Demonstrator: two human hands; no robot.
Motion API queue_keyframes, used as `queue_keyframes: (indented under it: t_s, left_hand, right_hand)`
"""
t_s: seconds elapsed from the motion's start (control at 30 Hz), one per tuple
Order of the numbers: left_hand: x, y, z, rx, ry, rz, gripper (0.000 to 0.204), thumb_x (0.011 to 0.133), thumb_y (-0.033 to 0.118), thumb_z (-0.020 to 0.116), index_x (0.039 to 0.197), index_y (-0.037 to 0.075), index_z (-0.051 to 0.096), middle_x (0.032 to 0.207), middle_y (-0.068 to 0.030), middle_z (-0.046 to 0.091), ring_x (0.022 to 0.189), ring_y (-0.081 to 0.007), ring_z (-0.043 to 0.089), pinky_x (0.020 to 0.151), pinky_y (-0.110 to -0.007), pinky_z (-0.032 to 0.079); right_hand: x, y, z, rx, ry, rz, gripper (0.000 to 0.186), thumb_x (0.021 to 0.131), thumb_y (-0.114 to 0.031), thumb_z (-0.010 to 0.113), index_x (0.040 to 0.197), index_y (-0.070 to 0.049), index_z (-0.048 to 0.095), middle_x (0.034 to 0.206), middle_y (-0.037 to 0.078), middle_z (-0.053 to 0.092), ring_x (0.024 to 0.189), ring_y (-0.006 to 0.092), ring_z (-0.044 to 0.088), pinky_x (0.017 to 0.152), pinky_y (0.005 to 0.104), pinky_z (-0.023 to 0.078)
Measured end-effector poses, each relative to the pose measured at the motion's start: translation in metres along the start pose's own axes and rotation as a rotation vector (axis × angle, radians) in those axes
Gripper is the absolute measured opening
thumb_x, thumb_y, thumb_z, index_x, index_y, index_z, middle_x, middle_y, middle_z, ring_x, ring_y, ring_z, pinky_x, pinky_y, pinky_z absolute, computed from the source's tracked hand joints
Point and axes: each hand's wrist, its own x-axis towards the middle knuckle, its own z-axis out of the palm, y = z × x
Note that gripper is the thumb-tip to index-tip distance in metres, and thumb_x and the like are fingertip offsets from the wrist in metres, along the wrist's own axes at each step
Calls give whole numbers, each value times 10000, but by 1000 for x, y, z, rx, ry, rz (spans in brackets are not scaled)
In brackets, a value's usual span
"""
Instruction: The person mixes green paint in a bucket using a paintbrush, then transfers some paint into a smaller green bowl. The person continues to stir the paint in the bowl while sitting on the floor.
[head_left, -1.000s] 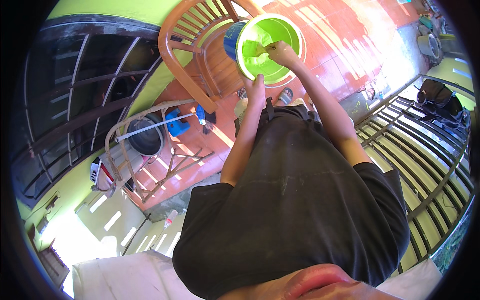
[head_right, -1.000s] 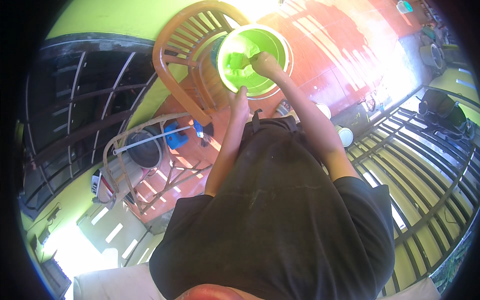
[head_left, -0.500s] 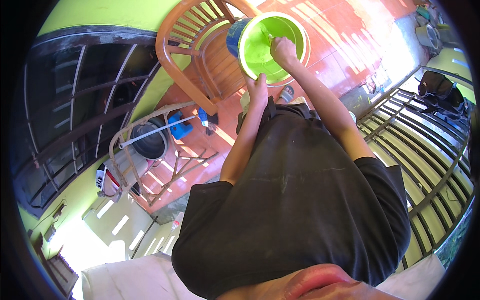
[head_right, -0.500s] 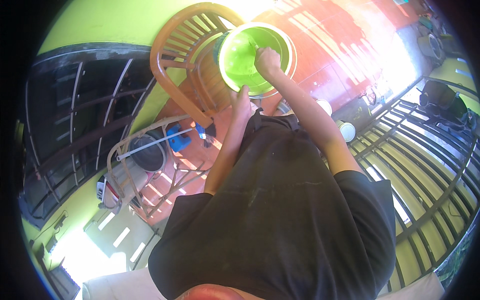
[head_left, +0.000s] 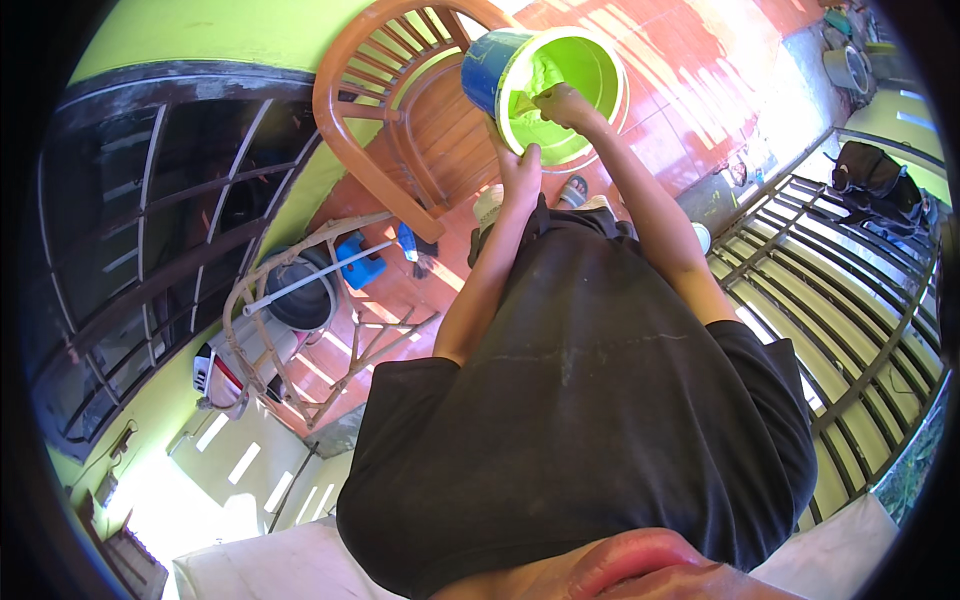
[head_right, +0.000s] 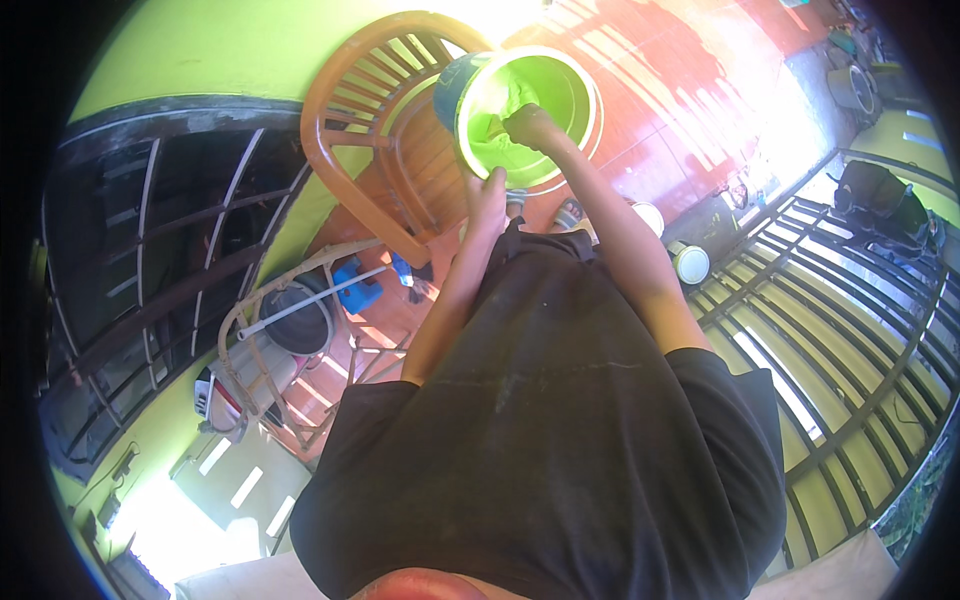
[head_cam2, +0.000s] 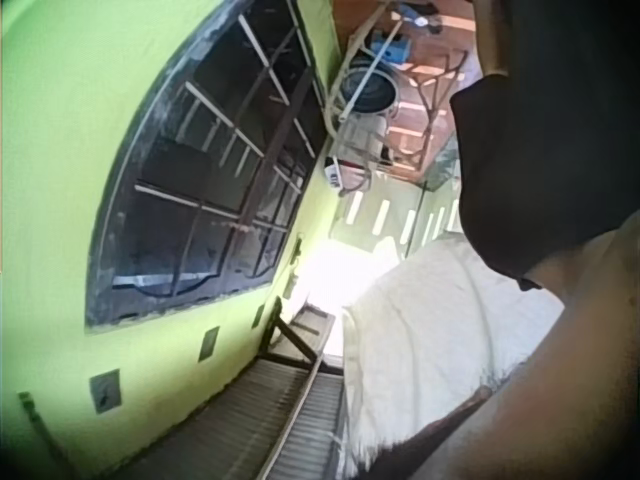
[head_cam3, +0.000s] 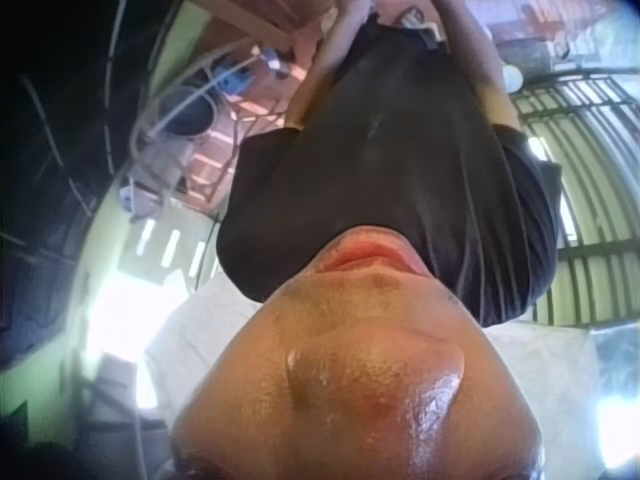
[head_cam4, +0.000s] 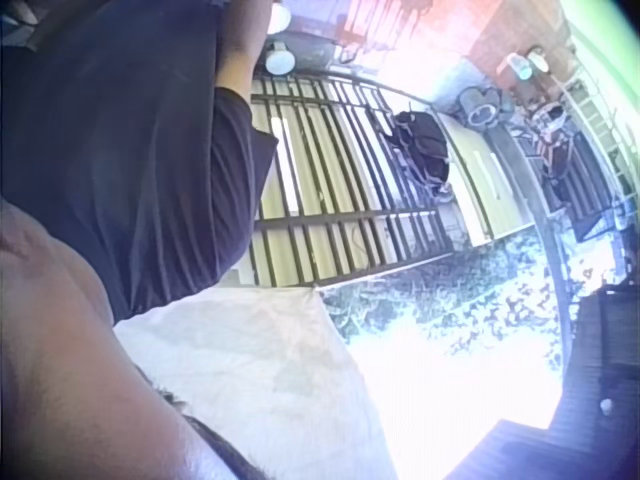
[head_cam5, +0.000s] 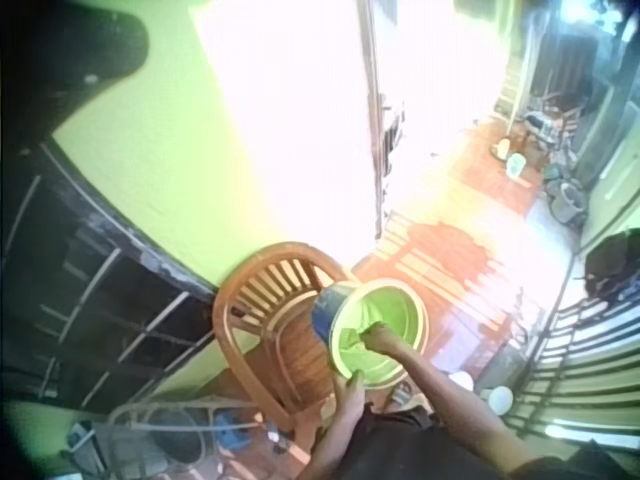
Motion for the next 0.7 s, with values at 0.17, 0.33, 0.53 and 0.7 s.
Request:
queue_keyframes:
  t_s: [0.17,0.33,0.53,0.7]
  left_hand:
    - [18,17,-3,-38,-19,-26,901,781,-114,455,1561,55,37,1492,-167,335,1334,-234,410,1115,-342,328]
    - [32,27,7,-8,-74,-1,920,770,-112,451,1559,38,1,1493,-184,328,1345,-254,403,1122,-342,325]
    - [42,39,33,-92,-141,-61,941,779,-105,460,1555,15,-60,1509,-197,303,1342,-262,402,1123,-337,326]
    - [50,39,50,-174,-224,-171,939,792,-108,466,1554,44,-62,1498,-188,312,1342,-256,403,1117,-342,341]
  right_hand:
    - [-32,-3,-20,73,105,-123,424,910,-367,572,1035,2,738,742,149,681,715,241,648,707,391,509]
    - [-67,-4,-49,129,253,-109,412,975,-355,584,1145,2,702,713,44,605,575,116,474,554,308,409]
    - [-145,-19,-85,212,442,-95,414,993,-367,589,1206,-27,691,726,-15,559,648,53,446,588,235,371]
    - [-208,-43,-104,241,627,-68,376,1001,-294,601,1225,-1,675,725,-18,543,675,59,451,608,224,362]
